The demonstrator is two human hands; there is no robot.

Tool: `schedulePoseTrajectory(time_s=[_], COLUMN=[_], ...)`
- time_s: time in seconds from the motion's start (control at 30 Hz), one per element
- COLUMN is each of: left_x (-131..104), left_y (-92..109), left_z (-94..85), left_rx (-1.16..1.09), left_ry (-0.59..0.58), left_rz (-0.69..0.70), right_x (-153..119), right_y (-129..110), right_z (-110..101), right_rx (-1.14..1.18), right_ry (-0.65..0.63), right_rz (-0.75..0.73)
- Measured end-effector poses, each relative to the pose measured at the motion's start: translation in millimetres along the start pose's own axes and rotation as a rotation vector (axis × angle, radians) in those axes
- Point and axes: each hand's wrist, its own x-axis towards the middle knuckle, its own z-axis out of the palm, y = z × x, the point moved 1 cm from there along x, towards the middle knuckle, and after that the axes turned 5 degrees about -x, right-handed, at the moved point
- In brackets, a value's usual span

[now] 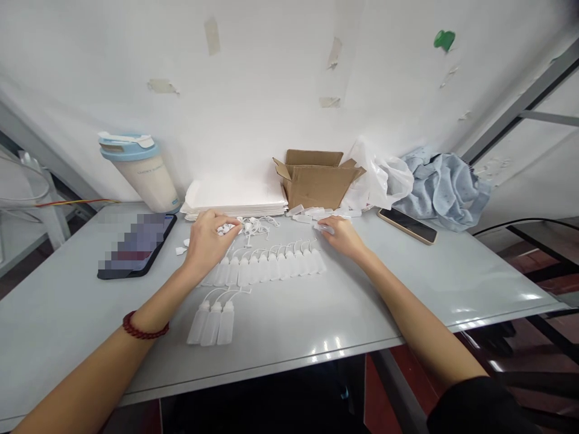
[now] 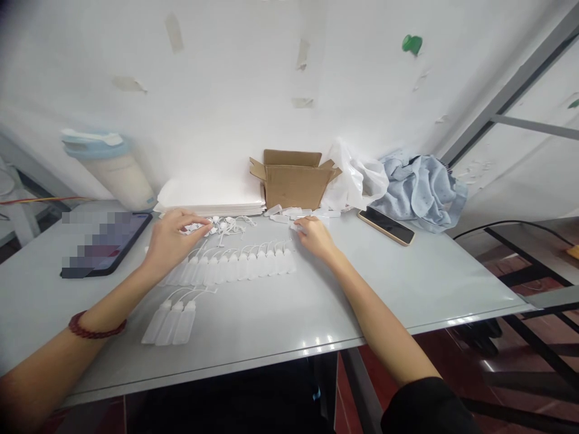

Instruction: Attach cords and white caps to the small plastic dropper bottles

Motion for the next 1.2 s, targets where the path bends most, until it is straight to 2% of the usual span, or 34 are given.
schedulePoseTrajectory(time_s=[0.13,0.23,0.37,0.5,0.63,0.77,1.03,1.2], left_x=[-1.4,-2.4,-5.1,-9.0,-15.3,-21.2,-22.5,-22.5], left_y=[10.9,19.3,34.4,54.2,68.3,73.7,73.9,74.0], left_z=[-3.6,-4.5,-5.4,-8.3,-7.7,-5.6,-5.6,-4.6], left_rx=[-0.094,-0.172,-0.272,-0.409,-0.522,-0.606,-0.66,-0.765], left_ry=[0.126,0.111,-0.007,-0.211,-0.399,-0.47,-0.595,-0.656], left_rz=[0.028,-0.036,-0.238,-0.402,-0.493,-0.532,-0.655,-0.804], right_x=[-0.4,-1.9,-8.7,-20.2,-33.9,-45.4,-51.9,-53.5], right_y=[-1.5,-6.1,-23.5,-52.3,-82.8,-104.3,-109.5,-109.5], right_z=[-0.6,-3.1,-10.8,-17.9,-20.7,-22.1,-22.1,-20.2], right_rx=[0.014,0.09,0.309,0.588,0.8,0.897,0.901,0.899], right_ry=[0.021,0.069,0.112,0.069,-0.004,-0.064,-0.07,-0.107], right_rz=[0.004,0.008,0.027,0.005,-0.087,-0.15,-0.19,-0.219])
